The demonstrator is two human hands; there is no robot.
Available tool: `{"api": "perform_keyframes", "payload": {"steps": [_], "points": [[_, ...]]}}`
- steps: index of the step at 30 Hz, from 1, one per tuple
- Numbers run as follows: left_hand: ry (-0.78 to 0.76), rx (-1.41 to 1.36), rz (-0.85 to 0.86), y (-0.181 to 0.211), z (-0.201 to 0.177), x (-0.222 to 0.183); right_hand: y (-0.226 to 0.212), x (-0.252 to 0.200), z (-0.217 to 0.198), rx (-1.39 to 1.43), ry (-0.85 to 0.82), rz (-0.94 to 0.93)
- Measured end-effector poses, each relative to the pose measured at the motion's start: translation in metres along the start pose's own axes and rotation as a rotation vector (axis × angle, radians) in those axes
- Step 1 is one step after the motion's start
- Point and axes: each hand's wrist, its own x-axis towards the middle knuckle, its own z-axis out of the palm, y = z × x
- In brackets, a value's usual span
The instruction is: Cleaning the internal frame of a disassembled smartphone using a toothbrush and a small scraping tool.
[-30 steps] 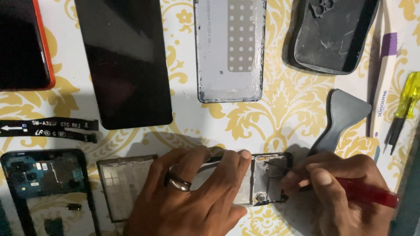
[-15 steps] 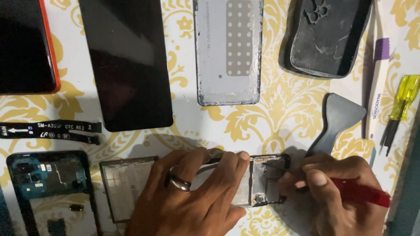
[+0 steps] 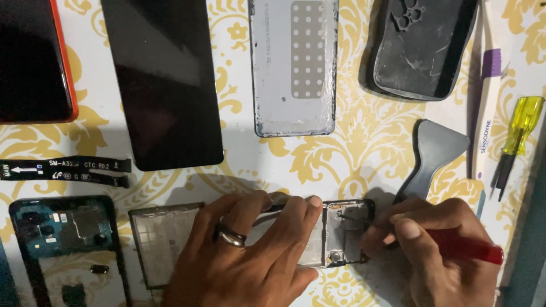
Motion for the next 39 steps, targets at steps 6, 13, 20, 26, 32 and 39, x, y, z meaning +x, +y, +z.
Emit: {"api": "perform_keyframes", "payload": {"steps": [6,13,20,26,32,39], "points": [[-0.003,-0.025,-0.009,0.000,0.000,-0.001,-0.003,0.000,0.004,-0.022,0.007,-0.010],[0.004,-0.047,-0.007,0.000,0.000,-0.001,-0.002,0.001,0.005,-0.132,0.009,-0.033],[-0.003,-0.028,-0.008,0.000,0.000,-0.001,0.000,-0.001,0.005,-0.011,0.033,-0.021],[-0.006,-0.034,-0.009,0.000,0.000,-0.001,-0.001,-0.002,0.005,-0.078,0.058,-0.022],[0.002,-0.024,-0.014,0.000,-0.001,0.000,-0.002,-0.003,0.010,-0.032,0.096,-0.034],[0.025,-0.021,-0.015,0.001,0.000,0.000,0.002,-0.004,0.005,-0.079,0.069,-0.020]]}}
